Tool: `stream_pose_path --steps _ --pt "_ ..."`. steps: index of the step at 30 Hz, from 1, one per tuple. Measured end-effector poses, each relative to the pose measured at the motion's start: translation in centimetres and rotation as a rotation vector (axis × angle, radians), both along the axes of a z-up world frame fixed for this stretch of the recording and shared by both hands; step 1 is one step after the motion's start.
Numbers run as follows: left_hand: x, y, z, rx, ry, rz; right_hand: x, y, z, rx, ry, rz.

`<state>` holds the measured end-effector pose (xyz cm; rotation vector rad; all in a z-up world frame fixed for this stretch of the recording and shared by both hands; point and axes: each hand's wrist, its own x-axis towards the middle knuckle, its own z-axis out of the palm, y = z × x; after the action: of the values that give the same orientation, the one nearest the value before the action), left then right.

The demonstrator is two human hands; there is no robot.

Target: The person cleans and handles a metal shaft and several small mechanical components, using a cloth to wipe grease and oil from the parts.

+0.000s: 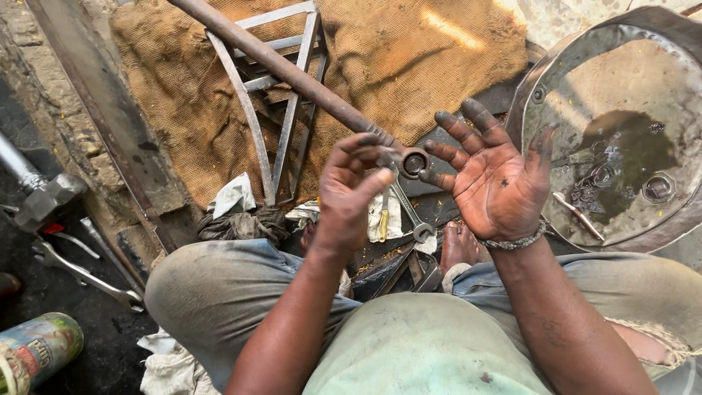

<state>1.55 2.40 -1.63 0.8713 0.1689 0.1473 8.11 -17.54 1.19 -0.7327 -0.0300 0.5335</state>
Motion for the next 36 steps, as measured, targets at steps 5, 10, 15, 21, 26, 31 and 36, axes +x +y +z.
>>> stream_pose_path --steps 5,10,15,21,26,31,36 --pt "0.8 2.3 -1.8 -0.243 0.060 0.091 0.5 -0.2 -1.1 0.028 0.119 -0.003" --pt "0.1 4.1 -2.3 -0.227 0.051 0.192 0.2 1.1 -2.3 0.018 0.143 0.073" --pt "-0.6 4.9 -1.4 -0.182 0.095 0.238 -0.2 3.4 -2.8 -0.025 0.088 0.184" --pt "-0.6 5.0 -1.4 -0.164 0.088 0.260 -1.0 6.0 -2.8 -0.212 0.046 0.222" --pt "-0.5 4.3 -1.5 -0.067 0.114 0.251 -0.9 6.2 -3.9 -0.465 -0.107 0.244" --pt "-0.4 4.3 -1.1 -0.104 0.082 0.302 -1.9 9.8 -11.2 -1.288 -0.703 0.630" --pt "-1.3 3.9 0.0 -0.100 0.038 0.300 -3.0 11.6 -19.3 -1.607 -1.214 0.707"
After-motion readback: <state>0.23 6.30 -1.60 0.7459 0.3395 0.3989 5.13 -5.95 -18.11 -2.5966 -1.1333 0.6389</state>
